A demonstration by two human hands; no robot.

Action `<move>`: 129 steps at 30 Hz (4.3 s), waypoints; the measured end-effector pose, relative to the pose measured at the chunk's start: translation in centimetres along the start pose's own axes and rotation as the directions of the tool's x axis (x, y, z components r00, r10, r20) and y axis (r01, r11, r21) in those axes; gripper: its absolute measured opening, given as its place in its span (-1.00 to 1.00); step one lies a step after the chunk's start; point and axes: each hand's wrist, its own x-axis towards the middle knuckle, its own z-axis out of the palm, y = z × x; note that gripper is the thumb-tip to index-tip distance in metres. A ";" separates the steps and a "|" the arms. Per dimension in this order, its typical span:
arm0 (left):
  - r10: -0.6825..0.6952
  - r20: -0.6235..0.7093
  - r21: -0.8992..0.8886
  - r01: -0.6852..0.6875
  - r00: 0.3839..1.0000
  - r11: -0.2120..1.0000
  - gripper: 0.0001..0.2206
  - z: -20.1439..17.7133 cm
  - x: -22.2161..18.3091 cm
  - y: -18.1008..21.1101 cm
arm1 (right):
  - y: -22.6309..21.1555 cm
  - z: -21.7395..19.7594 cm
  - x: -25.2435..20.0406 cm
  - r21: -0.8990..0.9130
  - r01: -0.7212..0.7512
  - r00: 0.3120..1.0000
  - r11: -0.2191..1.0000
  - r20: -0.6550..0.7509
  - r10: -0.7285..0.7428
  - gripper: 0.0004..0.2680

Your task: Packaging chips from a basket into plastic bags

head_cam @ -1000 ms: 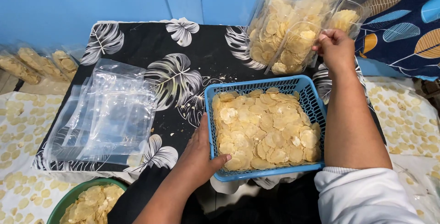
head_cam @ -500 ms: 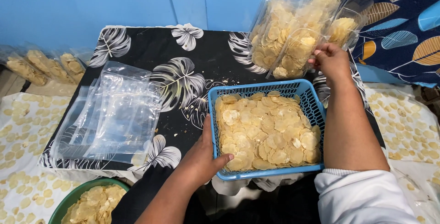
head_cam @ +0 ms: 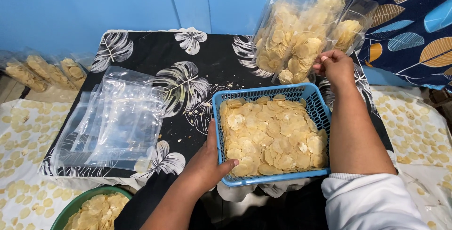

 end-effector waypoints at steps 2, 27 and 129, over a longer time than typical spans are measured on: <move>0.012 -0.011 -0.006 -0.012 1.000 1.000 0.09 0.3 0.2 -0.4 | -0.3 0.1 -0.1 0.002 0.000 1.000 1.000 -0.001 0.000 -0.92; 0.224 -0.245 -0.015 -0.235 0.943 0.972 0.00 1.8 1.7 -3.2 | 0.3 -1.9 -2.8 -0.180 0.303 0.944 0.936 -0.080 -0.321 -0.84; 0.193 -0.671 -0.648 -0.693 0.715 0.314 -0.70 -0.3 6.9 -0.8 | -12.1 11.4 -27.5 -0.326 0.869 0.489 0.372 0.677 -0.550 -0.24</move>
